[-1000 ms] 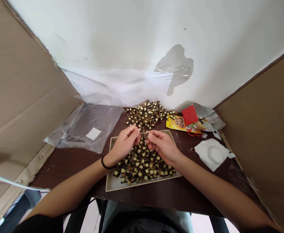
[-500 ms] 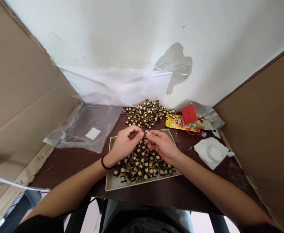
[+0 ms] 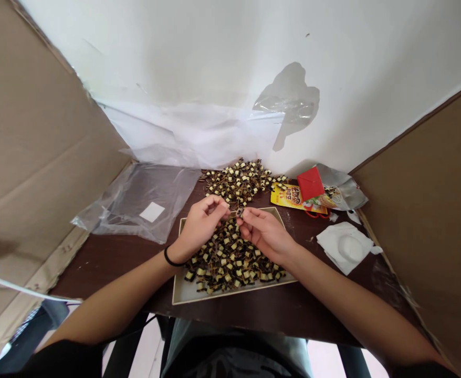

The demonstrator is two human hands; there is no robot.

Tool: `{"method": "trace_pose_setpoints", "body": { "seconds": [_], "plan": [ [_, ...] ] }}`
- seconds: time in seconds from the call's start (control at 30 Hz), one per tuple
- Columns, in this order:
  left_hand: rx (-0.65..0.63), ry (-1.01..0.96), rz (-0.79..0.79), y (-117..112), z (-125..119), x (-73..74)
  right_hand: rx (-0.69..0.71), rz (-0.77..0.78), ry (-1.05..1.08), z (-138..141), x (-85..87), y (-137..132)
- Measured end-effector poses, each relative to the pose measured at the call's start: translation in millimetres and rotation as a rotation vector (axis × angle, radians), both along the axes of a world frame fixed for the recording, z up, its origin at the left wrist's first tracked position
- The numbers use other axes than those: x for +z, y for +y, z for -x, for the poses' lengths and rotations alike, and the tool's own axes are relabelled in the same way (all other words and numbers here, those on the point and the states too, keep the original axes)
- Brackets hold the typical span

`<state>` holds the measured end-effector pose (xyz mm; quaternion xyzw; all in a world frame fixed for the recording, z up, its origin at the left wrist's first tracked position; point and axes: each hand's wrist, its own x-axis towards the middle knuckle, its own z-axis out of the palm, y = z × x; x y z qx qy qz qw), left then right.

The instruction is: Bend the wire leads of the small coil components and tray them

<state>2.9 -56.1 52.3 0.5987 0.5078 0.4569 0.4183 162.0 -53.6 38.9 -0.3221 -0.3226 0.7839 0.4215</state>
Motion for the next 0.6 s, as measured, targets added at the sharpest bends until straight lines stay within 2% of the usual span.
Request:
{"method": "trace_pose_setpoints", "body": {
  "seconds": [0.1, 0.2, 0.37, 0.43, 0.5, 0.6],
  "plan": [
    [-0.11, -0.209, 0.002, -0.5, -1.0, -0.1, 0.002, 0.018, 0.007, 0.1, -1.0, 0.8],
    [-0.232, -0.23, -0.012, -3.0, -2.7, 1.7, 0.027, 0.006, -0.005, 0.0, -1.6, 1.0],
    [-0.206, -0.154, -0.03, -3.1, -1.5, 1.8, 0.06, -0.078, -0.063, 0.0, -0.5, -1.0],
    [-0.2, -0.201, 0.012, -1.9, 0.2, 0.4, 0.062, -0.15, -0.128, 0.4, 1.0, -3.0],
    [-0.212, -0.338, 0.093, -0.7, 1.4, -0.8, 0.037, -0.247, -0.228, 0.9, 2.4, -5.2],
    [-0.267, -0.602, 0.307, 0.5, 2.2, -1.1, -0.117, -0.444, -0.432, 1.1, 3.4, -8.2]
  ]
}}
